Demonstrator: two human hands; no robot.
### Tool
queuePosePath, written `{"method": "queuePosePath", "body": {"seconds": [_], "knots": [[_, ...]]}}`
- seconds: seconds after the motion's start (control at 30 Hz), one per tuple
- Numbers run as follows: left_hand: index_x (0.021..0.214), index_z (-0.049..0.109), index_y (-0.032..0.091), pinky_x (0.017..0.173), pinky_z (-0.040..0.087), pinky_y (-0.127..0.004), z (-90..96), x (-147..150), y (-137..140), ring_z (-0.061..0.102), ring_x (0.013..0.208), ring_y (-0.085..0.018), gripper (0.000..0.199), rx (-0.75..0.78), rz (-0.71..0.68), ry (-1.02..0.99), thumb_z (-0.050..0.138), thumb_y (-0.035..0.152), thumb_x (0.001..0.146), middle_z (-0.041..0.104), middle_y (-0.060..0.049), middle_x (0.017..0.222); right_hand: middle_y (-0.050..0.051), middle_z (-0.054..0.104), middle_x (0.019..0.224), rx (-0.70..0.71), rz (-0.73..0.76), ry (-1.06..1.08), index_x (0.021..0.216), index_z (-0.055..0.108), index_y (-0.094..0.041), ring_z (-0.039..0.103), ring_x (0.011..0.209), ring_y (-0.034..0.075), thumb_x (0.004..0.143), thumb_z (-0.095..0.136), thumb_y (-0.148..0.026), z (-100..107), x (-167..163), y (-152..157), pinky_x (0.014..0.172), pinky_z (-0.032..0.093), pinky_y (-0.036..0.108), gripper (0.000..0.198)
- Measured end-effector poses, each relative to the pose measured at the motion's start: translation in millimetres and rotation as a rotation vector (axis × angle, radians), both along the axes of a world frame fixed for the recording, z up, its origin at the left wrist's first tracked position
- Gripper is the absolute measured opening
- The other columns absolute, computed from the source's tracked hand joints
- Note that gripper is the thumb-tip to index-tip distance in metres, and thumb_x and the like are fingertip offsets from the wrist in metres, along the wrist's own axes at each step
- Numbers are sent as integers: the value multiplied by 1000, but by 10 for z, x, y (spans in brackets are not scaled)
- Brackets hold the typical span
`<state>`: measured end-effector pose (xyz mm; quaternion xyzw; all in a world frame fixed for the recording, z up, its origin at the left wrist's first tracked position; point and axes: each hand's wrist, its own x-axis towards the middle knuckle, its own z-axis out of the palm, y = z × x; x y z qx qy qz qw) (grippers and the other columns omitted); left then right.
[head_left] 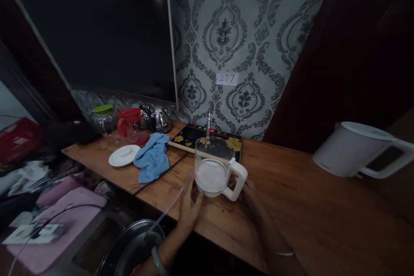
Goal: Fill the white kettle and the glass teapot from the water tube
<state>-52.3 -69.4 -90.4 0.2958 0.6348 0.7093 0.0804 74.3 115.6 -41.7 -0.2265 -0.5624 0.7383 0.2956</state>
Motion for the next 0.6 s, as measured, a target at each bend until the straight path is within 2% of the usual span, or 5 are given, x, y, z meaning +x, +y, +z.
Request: {"method": "queuePosePath", "body": {"seconds": [0.17, 0.33, 0.5, 0.6], "knots": [[147, 51, 23, 118, 40, -52, 5, -7, -14, 51, 139, -33, 66, -22, -3, 3, 66, 48, 88, 53, -15, 150, 5, 69, 66, 6, 4, 4, 65, 70, -18, 58, 55, 17, 62, 85, -59, -52, -9, 33, 51, 44, 26, 44], [146, 52, 23, 117, 42, -51, 12, 0, -10, 50, 141, -33, 65, 1, 2, 25, 66, 48, 87, 54, -15, 150, 3, 64, 58, 13, 0, -21, 66, 71, -18, 50, 46, 13, 64, 83, -63, -22, -4, 24, 41, 32, 23, 47], [146, 52, 24, 117, 42, -50, 7, 11, 1, 48, 142, -32, 66, 1, 26, 39, 67, 48, 87, 54, -14, 150, 4, 68, 63, 49, 1, 17, 61, 69, -18, 59, 58, 17, 61, 85, -62, -58, -20, 55, 52, 43, 26, 47], [146, 52, 24, 117, 42, -50, 5, 11, 0, 47, 143, -32, 65, -7, 31, 31, 66, 48, 87, 54, -14, 150, 4, 68, 63, 25, 1, -5, 62, 68, -18, 54, 51, 15, 64, 83, -64, -103, -21, 63, 48, 39, 25, 48]]}}
